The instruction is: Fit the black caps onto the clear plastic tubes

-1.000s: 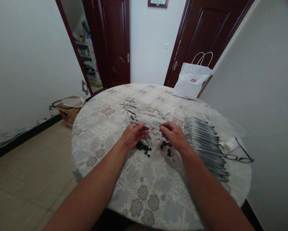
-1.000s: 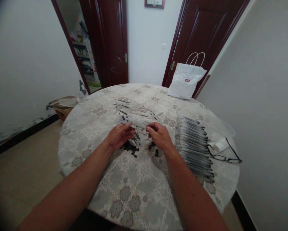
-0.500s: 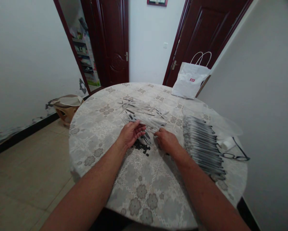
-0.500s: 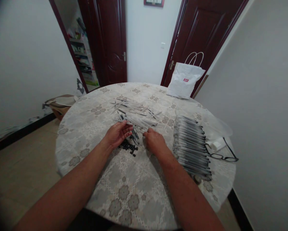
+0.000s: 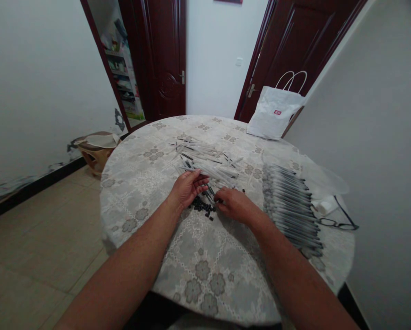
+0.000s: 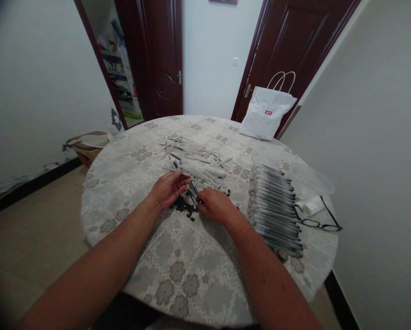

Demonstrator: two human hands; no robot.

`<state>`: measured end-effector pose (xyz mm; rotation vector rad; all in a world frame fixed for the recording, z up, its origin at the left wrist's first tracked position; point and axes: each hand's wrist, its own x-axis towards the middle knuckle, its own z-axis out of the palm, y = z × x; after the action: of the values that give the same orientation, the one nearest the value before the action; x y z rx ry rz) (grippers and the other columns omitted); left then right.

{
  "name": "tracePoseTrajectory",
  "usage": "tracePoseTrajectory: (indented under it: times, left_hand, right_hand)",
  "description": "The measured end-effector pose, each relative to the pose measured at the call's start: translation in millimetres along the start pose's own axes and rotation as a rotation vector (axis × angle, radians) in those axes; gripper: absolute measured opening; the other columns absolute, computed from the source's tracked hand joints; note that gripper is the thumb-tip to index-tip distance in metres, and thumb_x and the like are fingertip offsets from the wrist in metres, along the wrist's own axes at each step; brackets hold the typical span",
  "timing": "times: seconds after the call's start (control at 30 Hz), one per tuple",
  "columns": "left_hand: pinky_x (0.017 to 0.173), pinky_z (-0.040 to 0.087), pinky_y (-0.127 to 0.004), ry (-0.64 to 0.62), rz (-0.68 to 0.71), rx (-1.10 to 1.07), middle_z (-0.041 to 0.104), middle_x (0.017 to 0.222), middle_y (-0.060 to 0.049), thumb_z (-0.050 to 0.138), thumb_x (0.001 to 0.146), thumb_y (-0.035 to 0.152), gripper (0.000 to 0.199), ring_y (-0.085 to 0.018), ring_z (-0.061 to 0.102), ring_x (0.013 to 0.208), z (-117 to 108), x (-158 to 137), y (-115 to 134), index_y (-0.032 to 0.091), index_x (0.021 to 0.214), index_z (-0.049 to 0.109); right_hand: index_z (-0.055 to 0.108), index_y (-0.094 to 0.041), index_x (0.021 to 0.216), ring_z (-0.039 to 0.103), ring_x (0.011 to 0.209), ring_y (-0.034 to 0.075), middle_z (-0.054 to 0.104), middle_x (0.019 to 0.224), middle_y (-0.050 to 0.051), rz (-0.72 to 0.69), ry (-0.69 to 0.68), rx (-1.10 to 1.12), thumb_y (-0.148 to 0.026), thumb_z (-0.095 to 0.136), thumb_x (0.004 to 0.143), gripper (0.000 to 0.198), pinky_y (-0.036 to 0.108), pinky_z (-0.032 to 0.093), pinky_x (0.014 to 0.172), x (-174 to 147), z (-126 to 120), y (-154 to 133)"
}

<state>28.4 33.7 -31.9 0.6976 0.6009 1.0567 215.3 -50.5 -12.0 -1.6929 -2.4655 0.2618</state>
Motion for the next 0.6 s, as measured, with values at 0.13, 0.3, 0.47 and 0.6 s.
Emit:
tracePoseTrajectory:
  times: [0.13,0.3,0.47,0.6]
  left_hand:
    - [0.059,0.060,-0.027,0.007,0.000,0.000,0.075,0.088,-0.009,0.074,0.086,0.029,0.020,-0.018,0.073,0.072,0.3,0.1,0.0,0.013,0.091,0.062]
    - [0.060,0.060,-0.027,0.003,0.002,0.001,0.075,0.089,-0.010,0.076,0.085,0.030,0.022,-0.018,0.073,0.073,-0.3,0.4,-0.3,0.013,0.090,0.062]
    - [0.061,0.061,-0.027,-0.061,-0.012,0.032,0.075,0.091,-0.011,0.075,0.086,0.029,0.021,-0.020,0.074,0.078,0.7,-1.7,-0.7,0.012,0.093,0.065]
    - [0.063,0.061,-0.029,-0.122,-0.034,0.053,0.075,0.091,-0.011,0.076,0.085,0.029,0.021,-0.022,0.075,0.080,3.3,-4.7,-0.7,0.012,0.093,0.066]
  right_hand:
    - [0.073,-0.023,0.103,0.066,0.092,0.021,0.072,0.100,0.007,-0.049,-0.045,0.016,-0.024,0.064,0.087,0.019,0.027,0.042,0.077,-0.1,3.0,-8.4]
    - [0.073,-0.021,0.097,0.067,0.089,0.022,0.073,0.096,0.009,-0.029,-0.073,-0.010,-0.023,0.062,0.088,0.015,0.028,0.042,0.075,2.1,7.2,-8.7]
    - [0.070,-0.020,0.099,0.065,0.080,0.017,0.073,0.089,0.004,0.000,0.228,0.349,-0.023,0.054,0.091,0.018,0.027,0.044,0.074,4.8,5.6,-2.3]
    - [0.066,-0.020,0.102,0.058,0.057,0.013,0.067,0.069,-0.002,0.169,0.422,0.897,-0.036,0.059,0.089,0.021,0.024,0.044,0.055,11.0,7.4,0.8]
